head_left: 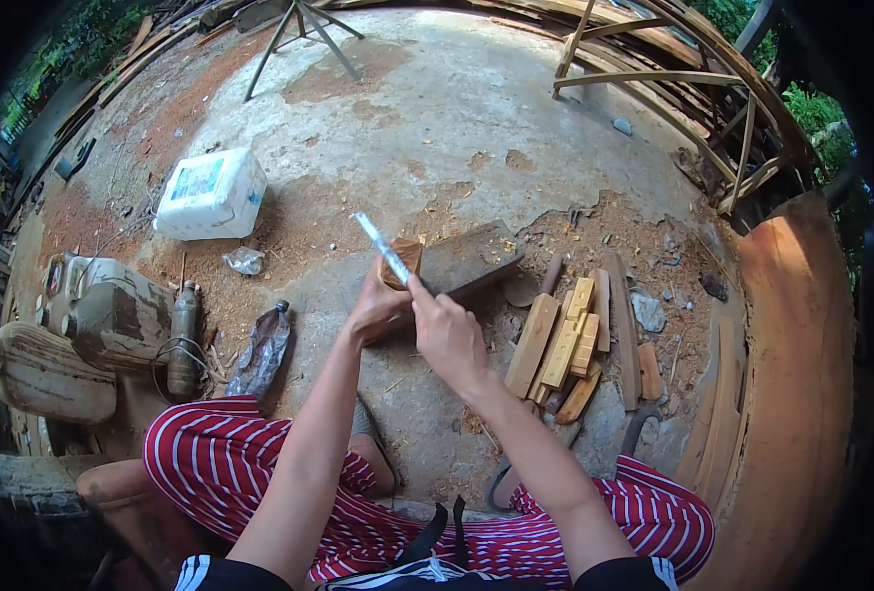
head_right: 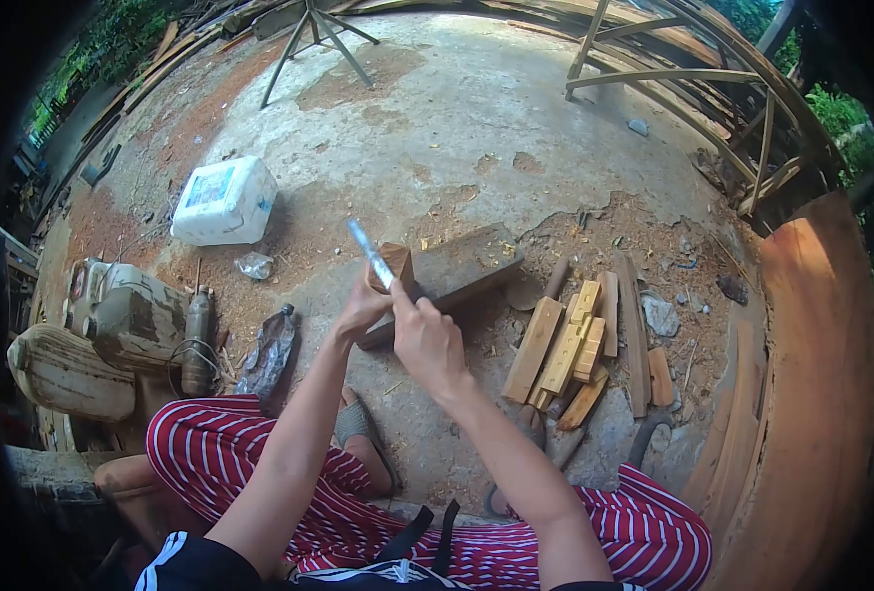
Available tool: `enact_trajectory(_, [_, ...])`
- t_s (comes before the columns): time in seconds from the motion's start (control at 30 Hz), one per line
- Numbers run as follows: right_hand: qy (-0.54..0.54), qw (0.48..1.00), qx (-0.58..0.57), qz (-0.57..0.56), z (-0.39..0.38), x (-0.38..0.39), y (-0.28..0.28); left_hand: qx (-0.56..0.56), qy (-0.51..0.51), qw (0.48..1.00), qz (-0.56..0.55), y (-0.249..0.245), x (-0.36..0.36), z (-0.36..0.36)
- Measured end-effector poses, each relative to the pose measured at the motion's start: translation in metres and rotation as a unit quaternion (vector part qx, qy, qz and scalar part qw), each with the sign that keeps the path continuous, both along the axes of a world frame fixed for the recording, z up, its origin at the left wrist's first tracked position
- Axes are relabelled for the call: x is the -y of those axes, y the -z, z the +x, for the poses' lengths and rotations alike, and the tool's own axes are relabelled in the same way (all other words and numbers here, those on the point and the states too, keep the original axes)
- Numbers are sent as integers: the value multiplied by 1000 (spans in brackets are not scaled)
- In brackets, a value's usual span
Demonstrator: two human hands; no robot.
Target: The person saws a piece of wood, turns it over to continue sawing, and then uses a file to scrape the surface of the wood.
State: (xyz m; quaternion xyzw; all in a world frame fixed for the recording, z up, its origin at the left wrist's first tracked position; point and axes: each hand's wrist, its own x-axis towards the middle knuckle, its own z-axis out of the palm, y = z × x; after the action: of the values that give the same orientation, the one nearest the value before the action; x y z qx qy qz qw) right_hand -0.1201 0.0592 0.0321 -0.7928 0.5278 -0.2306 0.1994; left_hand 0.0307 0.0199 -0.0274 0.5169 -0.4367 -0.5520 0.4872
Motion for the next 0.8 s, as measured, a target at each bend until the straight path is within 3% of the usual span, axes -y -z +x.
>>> enact_trajectory(0.1, [24, 999, -30, 14, 1, -1, 3, -35, 14, 999, -11, 18, 5, 1])
enact_trajectory(0.13, [43, 999, 1, 2, 1, 16, 12, -51, 21, 995, -81, 21, 6, -1])
enact_trajectory(0.27, [37, 997, 45, -54, 3, 47, 21, -32, 16, 997, -68, 11, 3, -3])
enact_trajectory(0.37, [8, 999, 23, -28, 3, 8, 3, -19, -11, 1000, -17, 19, 4, -1])
enact_trajectory(0.43, [-19, 999, -37, -31, 0, -9, 8, -29, -11, 999, -43, 21, 1, -4])
enact_trajectory(0.5, [4, 999, -34, -19, 3, 18, 13, -62, 7, 996, -60, 14, 3, -6])
enact_trajectory(0.6, [59, 996, 60, 2, 8, 55, 15, -53, 12, 996, -71, 18, 6, -2])
enact_trajectory(0.7, [55, 994, 88, -26, 0, 27, 9, -49, 11, 996, -73, 22, 10, -1])
enact_trajectory(0.8, [34, 999, 22, 28, -1, -6, 3, -10, 0, 998, -59, 24, 6, -3])
